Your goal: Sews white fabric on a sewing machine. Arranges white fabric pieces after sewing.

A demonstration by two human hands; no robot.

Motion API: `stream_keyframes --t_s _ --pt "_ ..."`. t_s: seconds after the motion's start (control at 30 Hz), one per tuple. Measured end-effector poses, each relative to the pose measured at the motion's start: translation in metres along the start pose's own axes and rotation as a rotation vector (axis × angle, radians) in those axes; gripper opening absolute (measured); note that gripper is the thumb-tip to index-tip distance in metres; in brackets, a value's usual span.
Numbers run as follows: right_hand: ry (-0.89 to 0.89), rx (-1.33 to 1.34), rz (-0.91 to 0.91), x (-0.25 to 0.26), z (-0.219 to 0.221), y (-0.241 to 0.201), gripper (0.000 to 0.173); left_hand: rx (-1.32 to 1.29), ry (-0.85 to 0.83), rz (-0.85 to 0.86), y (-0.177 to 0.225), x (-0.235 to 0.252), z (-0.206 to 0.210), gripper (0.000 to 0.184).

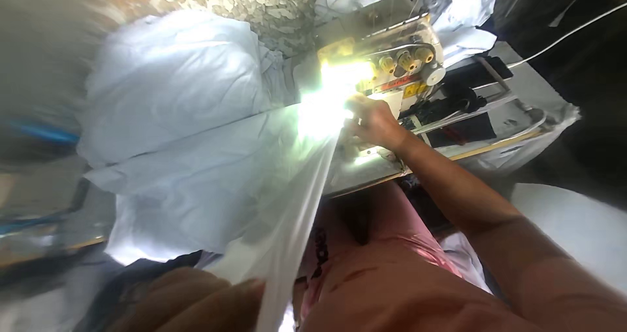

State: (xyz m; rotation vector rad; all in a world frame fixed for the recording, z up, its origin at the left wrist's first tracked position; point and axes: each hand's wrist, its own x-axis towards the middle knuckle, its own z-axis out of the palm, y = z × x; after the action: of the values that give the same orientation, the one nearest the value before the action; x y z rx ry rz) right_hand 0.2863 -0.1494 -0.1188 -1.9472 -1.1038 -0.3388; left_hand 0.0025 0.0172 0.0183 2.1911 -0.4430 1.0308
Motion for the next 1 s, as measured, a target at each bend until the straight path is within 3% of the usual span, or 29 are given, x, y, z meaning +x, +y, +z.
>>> stream_keyframes --t_s 0.17,0.27,0.37,0.53,0.67,0.77,0.83,1.0 --pt "-0.009 0.174 0.23 0.0 0.009 0.012 0.023 0.005 0.052 -0.017 -0.016 -0.008 -0.015 0.019" --pt "0.001 0.429 0.311 -0.005 0.013 0.007 0.021 -0.05 0.291 -0.13 -0.015 -0.006 -0.003 0.023" --pt "0.005 0.608 0.276 -0.008 0.007 -0.014 0.016 0.015 0.489 -0.193 -0.006 0.014 0.017 0.025" --pt "-0.016 0.685 0.138 -0.009 -0.007 -0.036 0.009 0.095 0.48 -0.187 -0.007 0.015 0.017 0.024" --pt "-0.034 0.676 0.079 -0.018 -0.014 -0.038 0.008 0.032 0.302 -0.086 -0.015 0.001 0.004 0.018" --pt "-0.017 0.534 0.056 -0.037 -0.013 -0.036 0.016 0.264 0.146 -0.013 -0.026 0.002 -0.002 0.012" --pt "-0.015 0.468 0.054 -0.056 -0.006 -0.032 0.018 0.349 0.026 -0.031 -0.035 0.016 0.0 0.022" --pt "0.055 0.333 0.116 -0.093 0.01 -0.015 0.015 0.177 -0.143 -0.079 -0.074 0.067 0.058 0.03"
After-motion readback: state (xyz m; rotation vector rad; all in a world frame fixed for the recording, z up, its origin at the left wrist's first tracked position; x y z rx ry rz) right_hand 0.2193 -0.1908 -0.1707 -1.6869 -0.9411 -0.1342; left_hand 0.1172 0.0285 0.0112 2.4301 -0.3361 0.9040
